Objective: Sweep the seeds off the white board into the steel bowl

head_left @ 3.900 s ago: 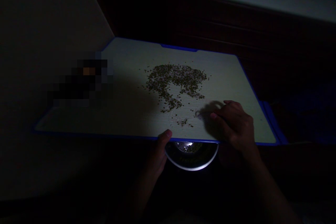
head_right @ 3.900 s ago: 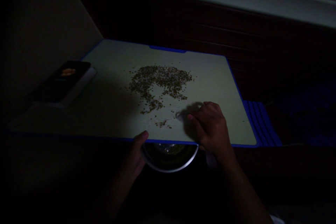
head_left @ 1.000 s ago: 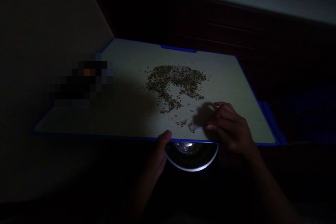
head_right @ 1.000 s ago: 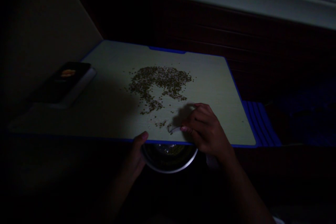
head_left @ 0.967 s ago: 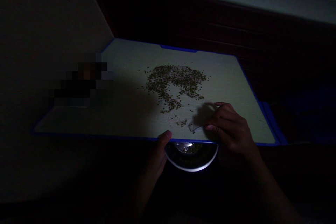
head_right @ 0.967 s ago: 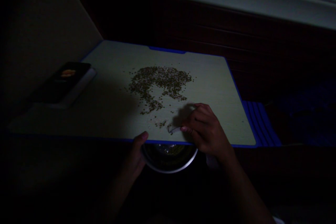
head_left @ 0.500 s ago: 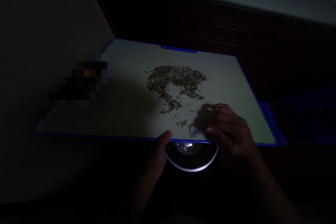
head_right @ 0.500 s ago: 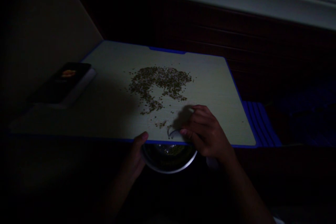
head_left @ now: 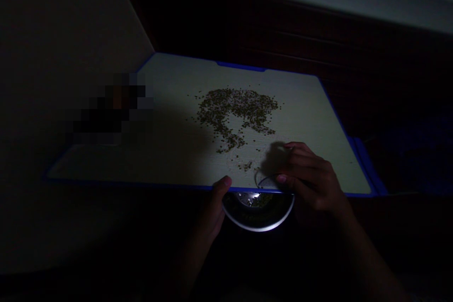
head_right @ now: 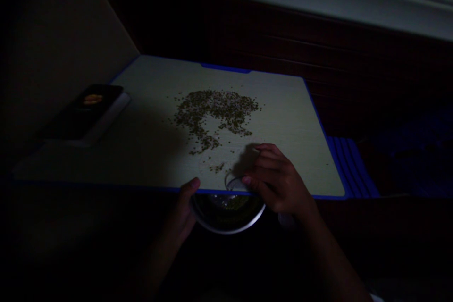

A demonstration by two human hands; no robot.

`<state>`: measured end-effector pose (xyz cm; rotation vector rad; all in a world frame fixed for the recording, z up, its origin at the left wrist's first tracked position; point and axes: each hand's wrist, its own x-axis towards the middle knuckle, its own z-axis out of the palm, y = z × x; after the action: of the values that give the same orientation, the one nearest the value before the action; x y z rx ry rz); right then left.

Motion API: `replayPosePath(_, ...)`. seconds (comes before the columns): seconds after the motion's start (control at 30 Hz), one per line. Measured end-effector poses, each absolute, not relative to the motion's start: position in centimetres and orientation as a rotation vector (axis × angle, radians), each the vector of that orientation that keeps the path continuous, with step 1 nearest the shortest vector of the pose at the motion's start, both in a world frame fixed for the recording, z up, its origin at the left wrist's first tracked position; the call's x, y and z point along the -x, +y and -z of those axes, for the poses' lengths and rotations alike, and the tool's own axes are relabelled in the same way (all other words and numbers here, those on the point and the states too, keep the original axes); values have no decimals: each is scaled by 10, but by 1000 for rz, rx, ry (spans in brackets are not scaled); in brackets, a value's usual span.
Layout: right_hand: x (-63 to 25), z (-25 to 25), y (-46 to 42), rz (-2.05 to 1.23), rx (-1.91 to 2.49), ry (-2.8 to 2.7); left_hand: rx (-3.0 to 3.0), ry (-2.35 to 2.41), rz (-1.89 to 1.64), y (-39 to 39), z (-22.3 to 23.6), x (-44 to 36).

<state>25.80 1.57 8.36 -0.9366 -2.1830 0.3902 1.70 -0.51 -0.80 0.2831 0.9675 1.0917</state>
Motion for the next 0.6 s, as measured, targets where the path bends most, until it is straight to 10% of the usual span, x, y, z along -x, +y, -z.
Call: replayPosePath(0.6, -258, -83, 15, -414, 903, -2181, -268, 987, -1075, -3, 12, -17)
